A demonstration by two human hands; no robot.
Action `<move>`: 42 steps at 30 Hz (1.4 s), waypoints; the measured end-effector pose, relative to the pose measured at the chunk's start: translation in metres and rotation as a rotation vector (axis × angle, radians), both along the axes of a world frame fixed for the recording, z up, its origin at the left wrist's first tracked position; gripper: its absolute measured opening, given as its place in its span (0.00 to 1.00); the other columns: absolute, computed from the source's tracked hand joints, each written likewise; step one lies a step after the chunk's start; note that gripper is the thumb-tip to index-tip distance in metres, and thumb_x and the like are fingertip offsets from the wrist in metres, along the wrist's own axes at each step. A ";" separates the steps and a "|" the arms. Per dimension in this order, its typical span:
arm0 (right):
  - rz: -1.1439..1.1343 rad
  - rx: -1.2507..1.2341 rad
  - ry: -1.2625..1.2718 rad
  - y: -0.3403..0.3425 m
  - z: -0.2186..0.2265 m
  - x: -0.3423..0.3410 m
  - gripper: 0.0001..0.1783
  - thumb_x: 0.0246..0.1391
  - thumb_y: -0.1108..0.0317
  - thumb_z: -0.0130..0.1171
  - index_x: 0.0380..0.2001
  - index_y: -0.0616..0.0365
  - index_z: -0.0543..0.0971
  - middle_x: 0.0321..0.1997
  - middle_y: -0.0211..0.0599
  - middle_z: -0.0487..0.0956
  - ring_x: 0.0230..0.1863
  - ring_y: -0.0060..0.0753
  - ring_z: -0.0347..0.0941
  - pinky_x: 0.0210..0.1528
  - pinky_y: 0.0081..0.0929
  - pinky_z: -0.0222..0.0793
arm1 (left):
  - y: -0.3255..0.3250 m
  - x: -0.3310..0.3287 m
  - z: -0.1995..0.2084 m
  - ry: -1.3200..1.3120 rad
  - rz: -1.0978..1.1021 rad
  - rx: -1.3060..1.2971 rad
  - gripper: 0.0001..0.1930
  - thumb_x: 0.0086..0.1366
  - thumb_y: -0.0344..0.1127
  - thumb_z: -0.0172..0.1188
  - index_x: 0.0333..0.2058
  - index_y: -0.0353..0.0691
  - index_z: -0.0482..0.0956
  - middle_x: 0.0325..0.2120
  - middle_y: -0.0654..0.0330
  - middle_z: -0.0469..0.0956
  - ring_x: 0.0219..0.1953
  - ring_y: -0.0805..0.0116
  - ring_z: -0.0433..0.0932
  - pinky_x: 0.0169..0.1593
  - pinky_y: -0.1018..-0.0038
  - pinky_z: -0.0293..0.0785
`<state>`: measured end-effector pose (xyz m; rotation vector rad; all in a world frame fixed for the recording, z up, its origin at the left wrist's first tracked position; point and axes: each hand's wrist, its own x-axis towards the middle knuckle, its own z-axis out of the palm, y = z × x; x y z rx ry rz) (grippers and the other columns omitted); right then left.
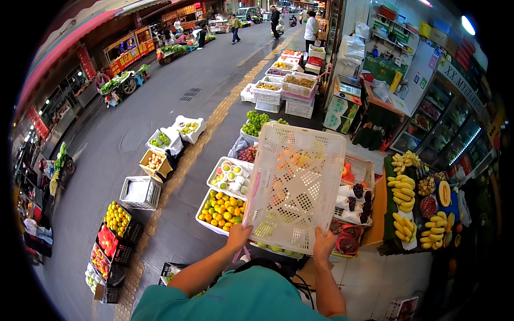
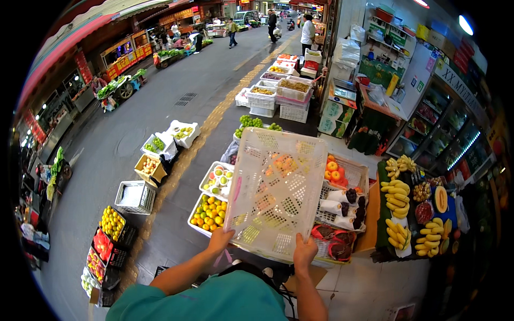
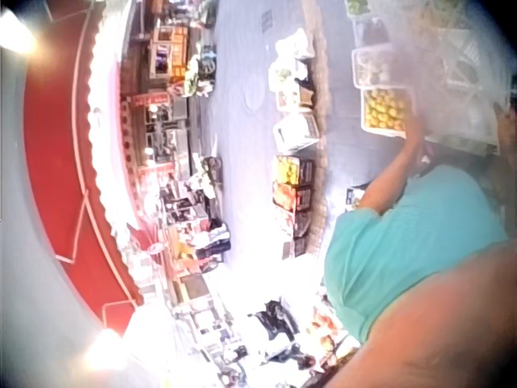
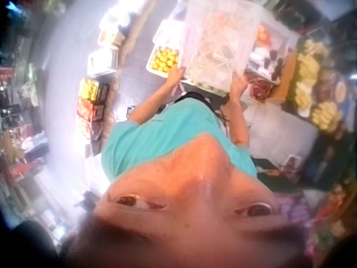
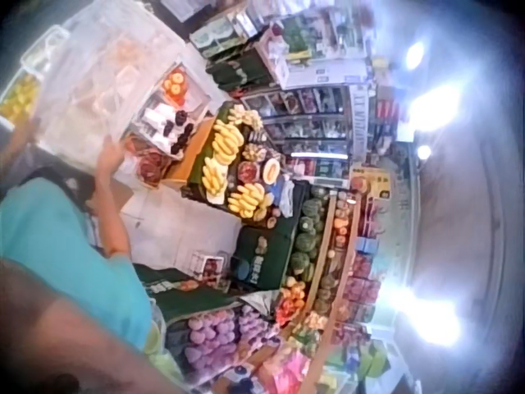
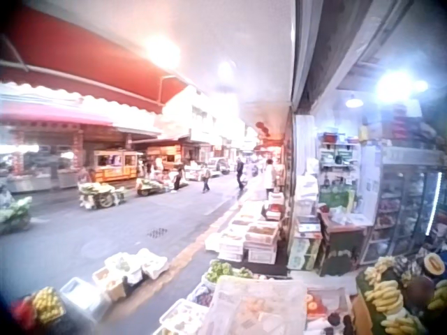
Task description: The person organizes and restocks fruit in a market stall. They handle white plastic crates, moving them from the floor to display tables. They also sort pomegranates by hand, transferring them between boxes and arranging them for sale. Finally, they pick up and inspect a wrapped citrus fruit.
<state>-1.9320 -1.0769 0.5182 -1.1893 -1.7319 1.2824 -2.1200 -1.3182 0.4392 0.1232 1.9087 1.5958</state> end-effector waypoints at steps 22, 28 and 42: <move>-0.022 0.283 0.046 -0.009 0.052 0.048 0.28 0.64 0.68 0.62 0.66 0.63 0.71 0.56 0.41 0.80 0.55 0.32 0.76 0.58 0.30 0.70 | 0.084 -0.039 -0.014 -0.256 -0.070 0.537 0.18 0.69 0.26 0.56 0.57 0.29 0.73 0.48 0.50 0.81 0.45 0.56 0.83 0.51 0.61 0.83; -0.172 -0.195 -0.026 -0.032 -0.011 0.129 0.25 0.66 0.64 0.62 0.60 0.70 0.76 0.42 0.34 0.84 0.42 0.20 0.78 0.45 0.20 0.73 | 0.090 -0.021 -0.009 -0.396 -0.106 0.361 0.20 0.68 0.26 0.54 0.58 0.29 0.72 0.49 0.48 0.81 0.46 0.53 0.84 0.46 0.57 0.85; 0.185 -0.548 0.155 -0.005 0.006 0.150 0.20 0.67 0.63 0.58 0.56 0.66 0.76 0.31 0.31 0.78 0.30 0.23 0.76 0.33 0.23 0.72 | 0.238 0.197 0.052 -0.528 -0.474 0.575 0.16 0.71 0.36 0.58 0.52 0.31 0.79 0.42 0.54 0.83 0.40 0.63 0.82 0.42 0.67 0.79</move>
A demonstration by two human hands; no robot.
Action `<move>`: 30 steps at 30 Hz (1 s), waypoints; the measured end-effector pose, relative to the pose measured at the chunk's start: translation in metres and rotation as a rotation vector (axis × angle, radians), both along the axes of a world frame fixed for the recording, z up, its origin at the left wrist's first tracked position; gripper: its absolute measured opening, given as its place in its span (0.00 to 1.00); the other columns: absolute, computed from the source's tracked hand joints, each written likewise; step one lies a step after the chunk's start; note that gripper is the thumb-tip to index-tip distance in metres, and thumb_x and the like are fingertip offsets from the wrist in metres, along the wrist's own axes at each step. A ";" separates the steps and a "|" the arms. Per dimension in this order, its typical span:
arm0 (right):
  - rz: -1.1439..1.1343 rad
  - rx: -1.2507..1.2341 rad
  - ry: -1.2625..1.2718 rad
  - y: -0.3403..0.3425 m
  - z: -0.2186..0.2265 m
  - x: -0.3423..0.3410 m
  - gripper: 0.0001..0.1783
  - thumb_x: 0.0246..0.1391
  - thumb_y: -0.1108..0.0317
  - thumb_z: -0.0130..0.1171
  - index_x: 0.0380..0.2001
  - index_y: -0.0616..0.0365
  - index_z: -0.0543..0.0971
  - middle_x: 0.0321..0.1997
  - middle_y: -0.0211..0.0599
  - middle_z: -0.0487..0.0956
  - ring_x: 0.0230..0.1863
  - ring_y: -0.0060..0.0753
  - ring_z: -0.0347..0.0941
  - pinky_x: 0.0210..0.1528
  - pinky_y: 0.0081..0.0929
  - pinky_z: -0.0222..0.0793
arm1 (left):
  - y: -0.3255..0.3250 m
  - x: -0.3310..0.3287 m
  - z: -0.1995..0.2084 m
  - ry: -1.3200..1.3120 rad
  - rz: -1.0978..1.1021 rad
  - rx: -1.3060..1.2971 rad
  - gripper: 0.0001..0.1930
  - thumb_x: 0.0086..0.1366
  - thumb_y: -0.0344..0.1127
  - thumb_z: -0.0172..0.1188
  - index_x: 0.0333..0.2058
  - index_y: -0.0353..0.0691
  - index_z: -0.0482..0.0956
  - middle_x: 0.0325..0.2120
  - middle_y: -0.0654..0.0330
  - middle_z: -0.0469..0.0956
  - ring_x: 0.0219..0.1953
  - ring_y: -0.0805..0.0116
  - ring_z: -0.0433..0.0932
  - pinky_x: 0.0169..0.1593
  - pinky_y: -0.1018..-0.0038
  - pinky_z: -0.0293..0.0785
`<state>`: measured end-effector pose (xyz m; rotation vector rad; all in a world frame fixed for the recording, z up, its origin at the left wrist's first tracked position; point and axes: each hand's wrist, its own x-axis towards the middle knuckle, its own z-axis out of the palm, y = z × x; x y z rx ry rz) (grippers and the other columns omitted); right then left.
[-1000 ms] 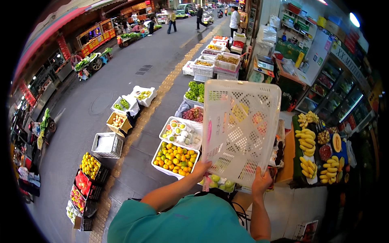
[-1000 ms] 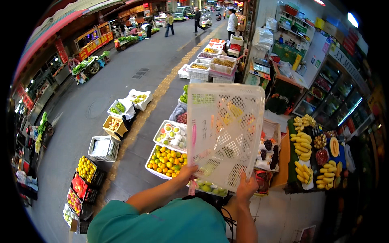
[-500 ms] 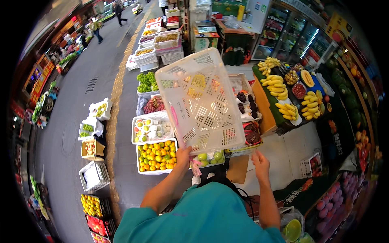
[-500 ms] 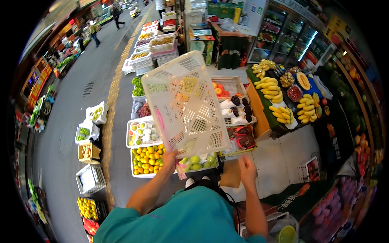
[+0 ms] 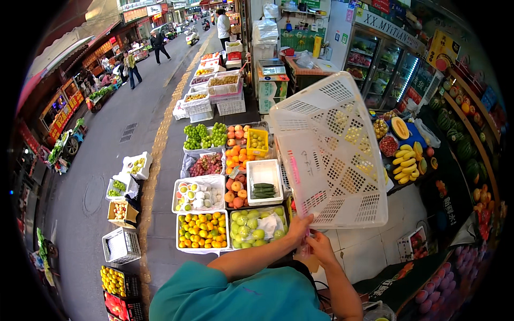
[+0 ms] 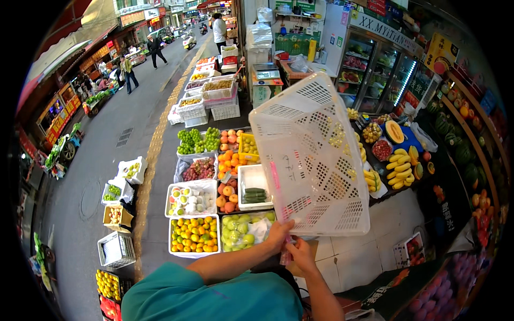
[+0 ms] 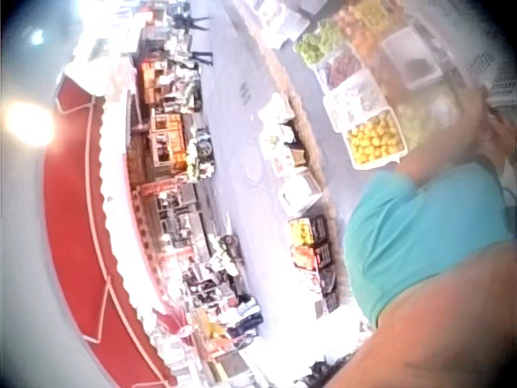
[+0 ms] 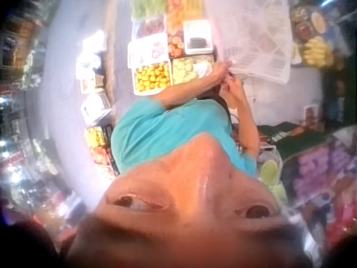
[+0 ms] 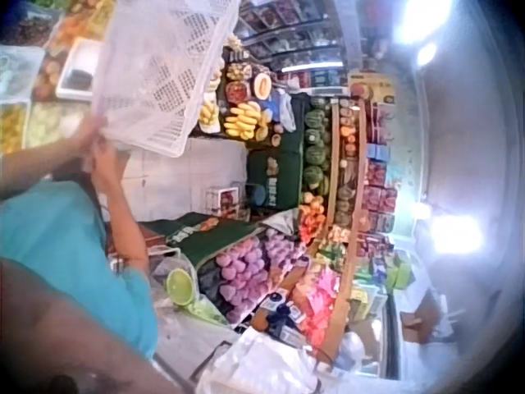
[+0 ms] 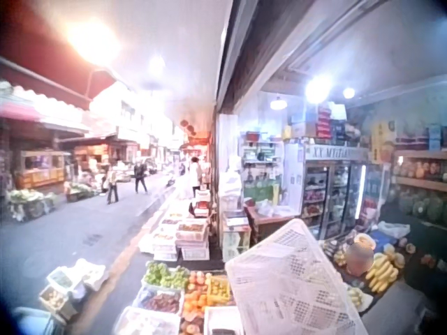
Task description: The person organizes and restocks fruit in a market stall. They handle white plastic crates, moving them from the floor to display tables. They also sort pomegranates by hand, transferring them between boxes and arranging them for sale. Finally, they pick up and inspect a wrapped citrus fruit.
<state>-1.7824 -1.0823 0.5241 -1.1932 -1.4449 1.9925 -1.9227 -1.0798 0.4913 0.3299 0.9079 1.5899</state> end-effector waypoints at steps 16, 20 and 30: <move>-0.650 -0.078 0.317 0.099 0.007 0.198 0.11 0.63 0.59 0.64 0.34 0.55 0.78 0.19 0.25 0.67 0.13 0.19 0.57 0.14 0.24 0.50 | 0.136 0.198 -0.015 0.377 -0.290 0.146 0.26 0.71 0.36 0.59 0.63 0.28 0.69 0.55 0.51 0.78 0.56 0.60 0.76 0.63 0.65 0.70; -1.028 -0.302 0.395 0.138 0.006 0.232 0.18 0.65 0.55 0.60 0.24 0.52 0.72 0.13 0.23 0.61 0.10 0.19 0.51 0.12 0.25 0.44 | 0.179 0.253 -0.026 0.520 -0.429 0.189 0.25 0.73 0.36 0.56 0.64 0.29 0.69 0.55 0.53 0.77 0.56 0.64 0.74 0.61 0.68 0.69; -1.393 -0.340 0.332 0.244 -0.112 0.455 0.13 0.57 0.62 0.59 0.23 0.50 0.69 0.14 0.21 0.57 0.11 0.17 0.49 0.13 0.24 0.41 | 0.306 0.401 -0.086 0.577 -0.850 0.119 0.33 0.75 0.45 0.55 0.69 0.29 0.60 0.58 0.49 0.76 0.59 0.64 0.75 0.61 0.68 0.69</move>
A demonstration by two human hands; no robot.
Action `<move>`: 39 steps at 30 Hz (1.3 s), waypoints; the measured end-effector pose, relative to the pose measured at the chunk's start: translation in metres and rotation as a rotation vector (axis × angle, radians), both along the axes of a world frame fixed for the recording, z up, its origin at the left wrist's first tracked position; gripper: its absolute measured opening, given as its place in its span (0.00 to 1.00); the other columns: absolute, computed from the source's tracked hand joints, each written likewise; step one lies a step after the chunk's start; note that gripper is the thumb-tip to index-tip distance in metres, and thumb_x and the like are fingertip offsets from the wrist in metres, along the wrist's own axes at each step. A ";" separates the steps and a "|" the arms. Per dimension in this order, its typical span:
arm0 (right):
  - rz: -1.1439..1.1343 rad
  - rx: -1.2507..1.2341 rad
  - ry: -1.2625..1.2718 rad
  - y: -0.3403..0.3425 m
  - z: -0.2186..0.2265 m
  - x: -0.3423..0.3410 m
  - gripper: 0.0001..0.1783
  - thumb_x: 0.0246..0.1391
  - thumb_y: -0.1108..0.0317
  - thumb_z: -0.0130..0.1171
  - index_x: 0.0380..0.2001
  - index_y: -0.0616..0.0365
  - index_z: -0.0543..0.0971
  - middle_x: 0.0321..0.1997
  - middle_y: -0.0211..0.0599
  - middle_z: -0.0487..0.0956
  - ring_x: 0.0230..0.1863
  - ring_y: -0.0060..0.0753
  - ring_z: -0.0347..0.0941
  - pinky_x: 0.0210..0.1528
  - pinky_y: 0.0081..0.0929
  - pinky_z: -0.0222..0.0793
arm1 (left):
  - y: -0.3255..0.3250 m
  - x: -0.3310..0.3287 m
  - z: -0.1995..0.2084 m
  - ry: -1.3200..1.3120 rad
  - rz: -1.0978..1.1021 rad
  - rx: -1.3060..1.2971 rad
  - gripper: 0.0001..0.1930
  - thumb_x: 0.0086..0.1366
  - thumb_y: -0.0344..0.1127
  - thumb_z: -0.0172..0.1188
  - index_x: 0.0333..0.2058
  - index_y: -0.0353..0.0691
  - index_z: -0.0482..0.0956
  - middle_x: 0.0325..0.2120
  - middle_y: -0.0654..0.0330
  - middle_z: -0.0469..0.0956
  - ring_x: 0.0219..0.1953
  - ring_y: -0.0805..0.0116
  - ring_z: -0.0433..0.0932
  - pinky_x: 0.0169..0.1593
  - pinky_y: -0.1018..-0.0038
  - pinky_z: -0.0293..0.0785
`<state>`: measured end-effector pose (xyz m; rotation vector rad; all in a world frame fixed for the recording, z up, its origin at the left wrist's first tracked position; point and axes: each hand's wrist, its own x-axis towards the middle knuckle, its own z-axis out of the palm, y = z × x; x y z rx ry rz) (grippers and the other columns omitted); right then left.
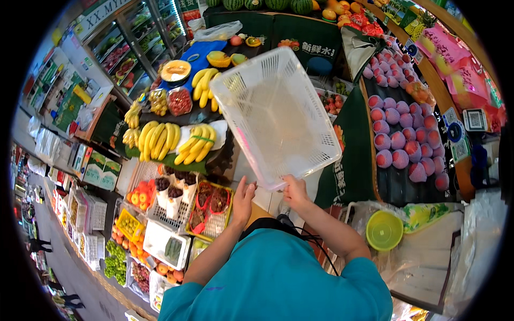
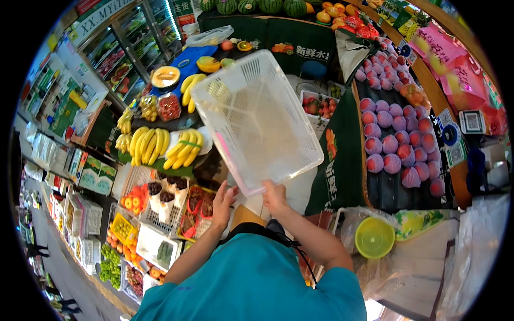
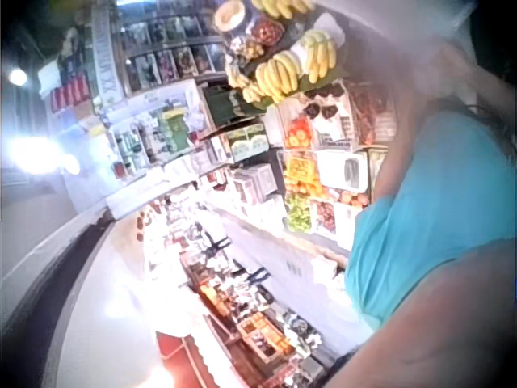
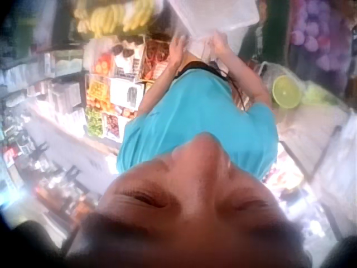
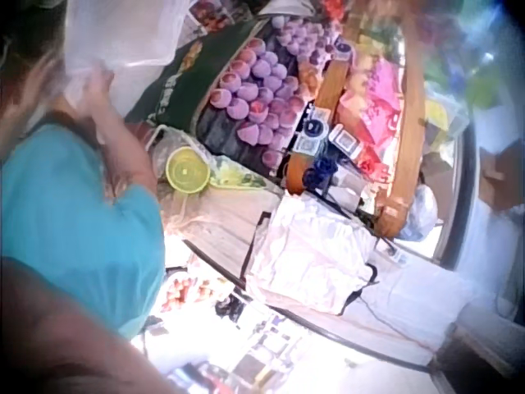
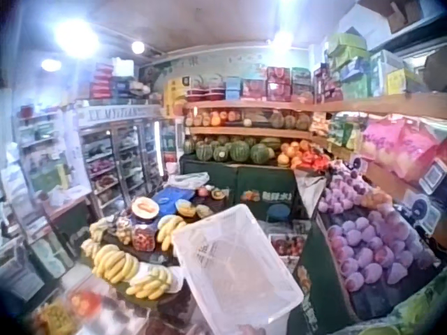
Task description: The person organizes and restocks fruit in a market stall. They handle white plastic crates, moving them from the floor to display tables. They also sort pomegranates by hand, transferring them between boxes and arranging them for sale. Finally, they pick up and inspect a wrapped citrus fruit.
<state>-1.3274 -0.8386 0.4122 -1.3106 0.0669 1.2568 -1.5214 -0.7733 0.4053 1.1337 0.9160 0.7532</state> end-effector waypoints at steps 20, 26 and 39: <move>-0.202 -0.355 0.493 0.429 -0.276 0.652 0.14 0.59 0.58 0.52 0.27 0.58 0.70 0.16 0.25 0.64 0.10 0.17 0.48 0.12 0.16 0.44 | 0.494 0.434 -0.197 0.377 -0.060 -0.146 0.19 0.76 0.42 0.53 0.52 0.32 0.80 0.38 0.55 0.86 0.39 0.69 0.85 0.42 0.75 0.77; -0.357 -0.380 0.415 0.470 -0.304 0.789 0.11 0.55 0.59 0.56 0.25 0.51 0.69 0.14 0.27 0.63 0.11 0.20 0.50 0.12 0.22 0.45 | 0.702 0.702 -0.180 0.470 -0.545 0.189 0.18 0.75 0.40 0.53 0.53 0.32 0.79 0.37 0.54 0.86 0.40 0.69 0.84 0.45 0.72 0.78; -0.675 -0.722 0.277 0.544 -0.443 0.882 0.10 0.47 0.62 0.59 0.22 0.54 0.71 0.13 0.32 0.61 0.10 0.30 0.55 0.12 0.34 0.50 | 1.066 1.036 -0.310 0.857 -1.104 0.512 0.17 0.70 0.44 0.56 0.46 0.37 0.84 0.30 0.56 0.87 0.32 0.66 0.85 0.39 0.71 0.79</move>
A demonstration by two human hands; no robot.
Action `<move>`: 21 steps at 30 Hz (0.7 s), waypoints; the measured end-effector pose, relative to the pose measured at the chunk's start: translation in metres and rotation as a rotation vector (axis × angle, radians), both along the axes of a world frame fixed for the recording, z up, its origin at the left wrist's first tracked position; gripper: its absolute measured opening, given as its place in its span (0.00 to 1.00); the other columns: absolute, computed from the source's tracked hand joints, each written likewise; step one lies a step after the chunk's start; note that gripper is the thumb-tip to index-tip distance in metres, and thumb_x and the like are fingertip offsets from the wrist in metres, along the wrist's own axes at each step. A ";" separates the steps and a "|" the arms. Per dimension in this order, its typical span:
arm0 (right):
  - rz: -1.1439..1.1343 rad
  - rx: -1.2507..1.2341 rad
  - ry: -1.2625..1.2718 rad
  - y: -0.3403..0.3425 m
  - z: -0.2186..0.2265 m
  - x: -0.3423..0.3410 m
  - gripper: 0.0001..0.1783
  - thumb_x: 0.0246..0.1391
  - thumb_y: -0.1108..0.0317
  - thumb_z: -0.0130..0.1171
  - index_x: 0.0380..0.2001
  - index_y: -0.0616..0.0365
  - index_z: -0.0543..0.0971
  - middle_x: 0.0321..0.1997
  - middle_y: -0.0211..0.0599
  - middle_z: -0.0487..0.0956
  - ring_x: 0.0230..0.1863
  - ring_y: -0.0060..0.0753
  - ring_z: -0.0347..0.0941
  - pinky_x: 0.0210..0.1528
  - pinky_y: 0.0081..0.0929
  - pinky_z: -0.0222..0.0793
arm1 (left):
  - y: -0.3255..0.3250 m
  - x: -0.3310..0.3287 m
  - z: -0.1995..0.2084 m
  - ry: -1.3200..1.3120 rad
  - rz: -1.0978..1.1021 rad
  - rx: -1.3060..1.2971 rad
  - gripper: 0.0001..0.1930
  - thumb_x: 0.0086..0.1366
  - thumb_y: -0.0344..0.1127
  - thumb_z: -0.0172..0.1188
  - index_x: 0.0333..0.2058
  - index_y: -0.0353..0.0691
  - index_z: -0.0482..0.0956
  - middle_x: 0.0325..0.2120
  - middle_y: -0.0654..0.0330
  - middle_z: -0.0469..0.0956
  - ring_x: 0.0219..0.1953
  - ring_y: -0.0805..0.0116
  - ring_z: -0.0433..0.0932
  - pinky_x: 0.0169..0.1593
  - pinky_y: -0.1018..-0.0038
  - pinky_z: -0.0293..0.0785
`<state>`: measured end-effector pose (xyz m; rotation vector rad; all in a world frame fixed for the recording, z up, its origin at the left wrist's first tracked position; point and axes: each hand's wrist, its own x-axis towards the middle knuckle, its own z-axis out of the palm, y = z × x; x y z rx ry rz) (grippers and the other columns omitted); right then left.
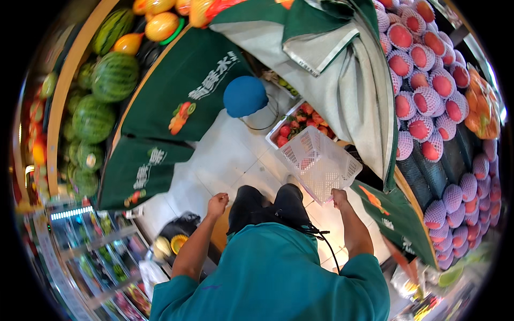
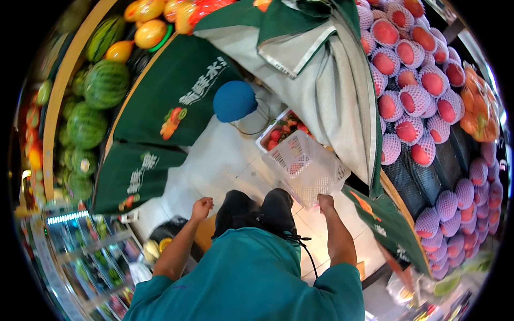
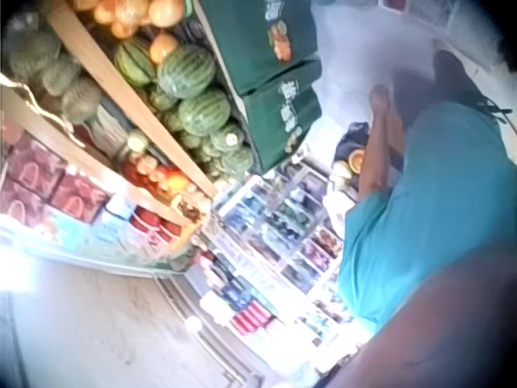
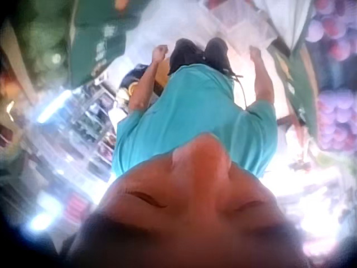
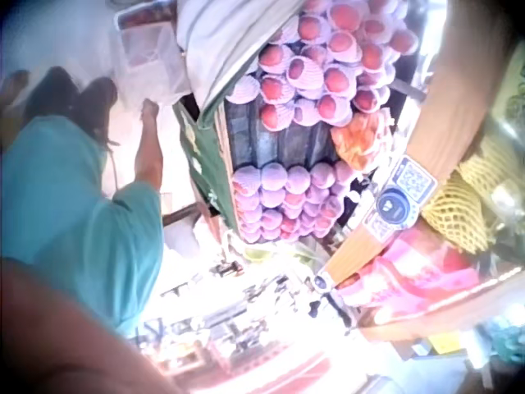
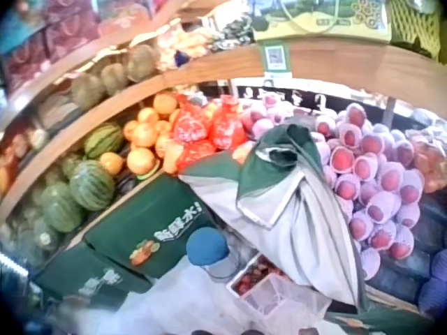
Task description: The person organizes and restocks fruit in a market stall. They handle white plastic crates, moving them from the floor to display tables. They also sort pomegranates by hand, transferring them between boxes and arranging them for sale. Finally, they pick up and inspect a wrapped citrus fruit.
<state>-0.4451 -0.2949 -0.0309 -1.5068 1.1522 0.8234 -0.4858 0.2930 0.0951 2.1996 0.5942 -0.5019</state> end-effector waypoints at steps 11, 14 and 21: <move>-0.759 -0.153 0.246 0.132 0.010 -0.117 0.12 0.54 0.62 0.54 0.20 0.51 0.68 0.13 0.31 0.60 0.11 0.28 0.52 0.13 0.31 0.47 | 0.161 0.301 -0.122 0.165 -0.831 0.292 0.12 0.68 0.42 0.56 0.34 0.44 0.85 0.30 0.52 0.85 0.35 0.52 0.85 0.41 0.59 0.79; -1.133 -0.081 0.320 0.176 -0.002 -0.140 0.11 0.54 0.60 0.53 0.19 0.45 0.67 0.15 0.31 0.67 0.11 0.24 0.52 0.12 0.27 0.51 | 0.140 0.364 -0.108 0.091 -0.747 0.254 0.10 0.67 0.40 0.57 0.37 0.44 0.85 0.33 0.49 0.85 0.38 0.44 0.83 0.44 0.55 0.78; -1.353 -0.076 0.069 0.219 -0.144 -0.155 0.15 0.54 0.56 0.54 0.17 0.43 0.65 0.16 0.29 0.72 0.11 0.20 0.53 0.11 0.18 0.52 | 0.092 0.478 -0.223 -0.046 -1.156 0.414 0.11 0.67 0.37 0.58 0.45 0.45 0.84 0.37 0.50 0.85 0.42 0.46 0.83 0.46 0.53 0.78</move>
